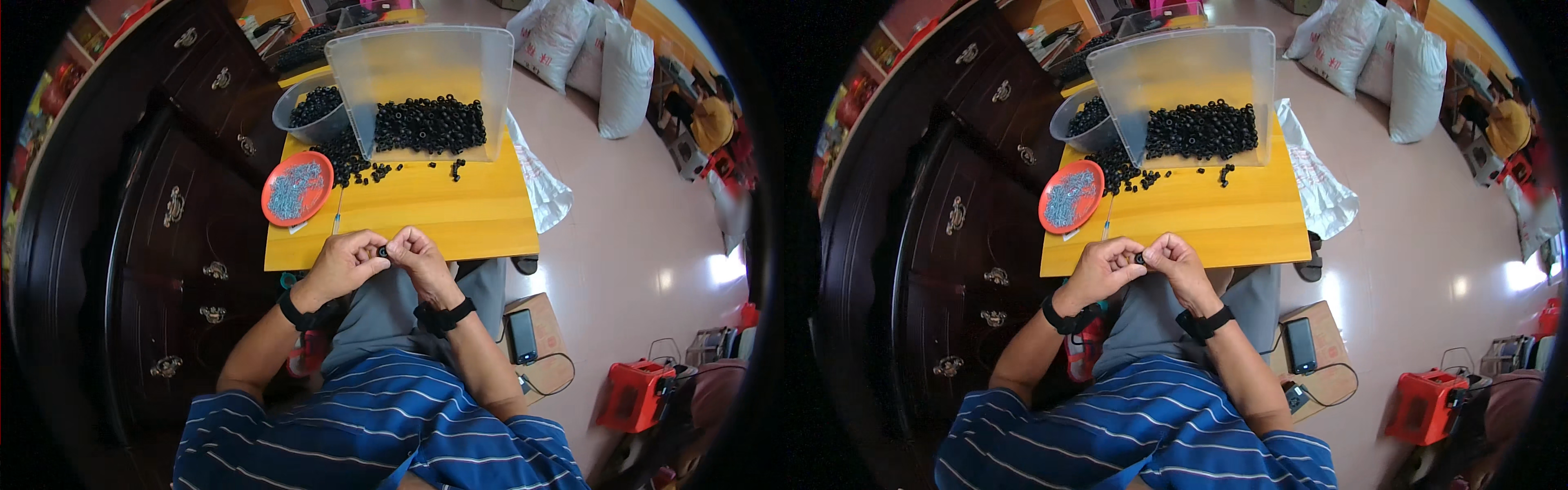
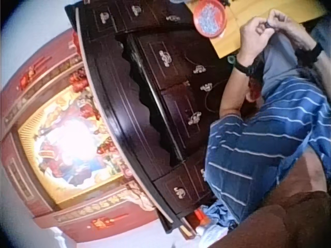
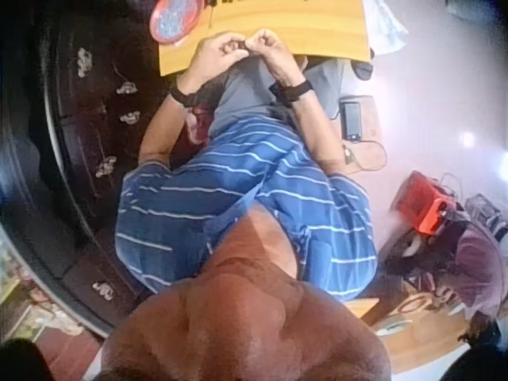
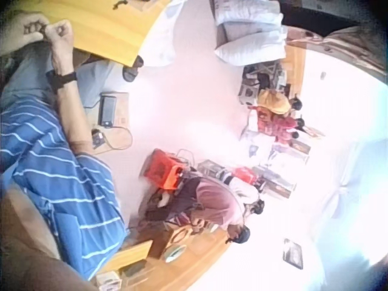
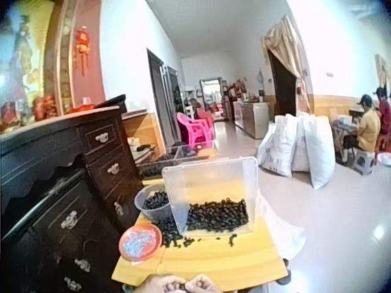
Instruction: Sorting and inspecting small black plastic components at a yellow table.
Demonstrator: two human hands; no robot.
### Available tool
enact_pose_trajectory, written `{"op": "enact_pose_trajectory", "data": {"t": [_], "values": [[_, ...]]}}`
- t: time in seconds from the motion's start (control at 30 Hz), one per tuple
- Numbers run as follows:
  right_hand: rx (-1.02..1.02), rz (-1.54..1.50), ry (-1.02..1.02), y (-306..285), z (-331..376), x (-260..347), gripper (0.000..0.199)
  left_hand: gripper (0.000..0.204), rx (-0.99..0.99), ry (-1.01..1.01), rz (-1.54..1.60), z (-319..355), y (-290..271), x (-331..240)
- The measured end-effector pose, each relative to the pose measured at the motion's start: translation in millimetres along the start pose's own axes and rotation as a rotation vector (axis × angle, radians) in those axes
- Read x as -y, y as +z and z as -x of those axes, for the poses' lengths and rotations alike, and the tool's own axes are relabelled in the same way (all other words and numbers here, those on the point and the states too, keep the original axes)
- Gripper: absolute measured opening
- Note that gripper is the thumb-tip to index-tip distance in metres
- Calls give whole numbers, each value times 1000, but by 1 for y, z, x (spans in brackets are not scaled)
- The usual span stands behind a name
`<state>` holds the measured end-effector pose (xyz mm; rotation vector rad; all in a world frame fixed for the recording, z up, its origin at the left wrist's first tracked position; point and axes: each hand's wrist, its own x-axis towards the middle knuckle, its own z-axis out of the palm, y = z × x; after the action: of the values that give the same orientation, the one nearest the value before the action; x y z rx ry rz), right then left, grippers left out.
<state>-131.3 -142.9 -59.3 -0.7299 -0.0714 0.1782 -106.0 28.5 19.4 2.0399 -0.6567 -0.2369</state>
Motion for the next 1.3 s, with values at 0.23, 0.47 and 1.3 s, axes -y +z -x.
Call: {"op": "enact_pose_trajectory", "data": {"t": [0.23, 0.47, 1.3], "values": [[-13, 268, -52, 5, 12, 65, 12, 13, 291, -225, -194, -32, -53, 23], [649, 190, -653, 105, 65, 196, 6, 45, -429, -33, -307, -132, -182, 57], [154, 1097, -237, 68, 23, 118, 24, 11, -191, 92, -687, -48, -134, 129]]}}
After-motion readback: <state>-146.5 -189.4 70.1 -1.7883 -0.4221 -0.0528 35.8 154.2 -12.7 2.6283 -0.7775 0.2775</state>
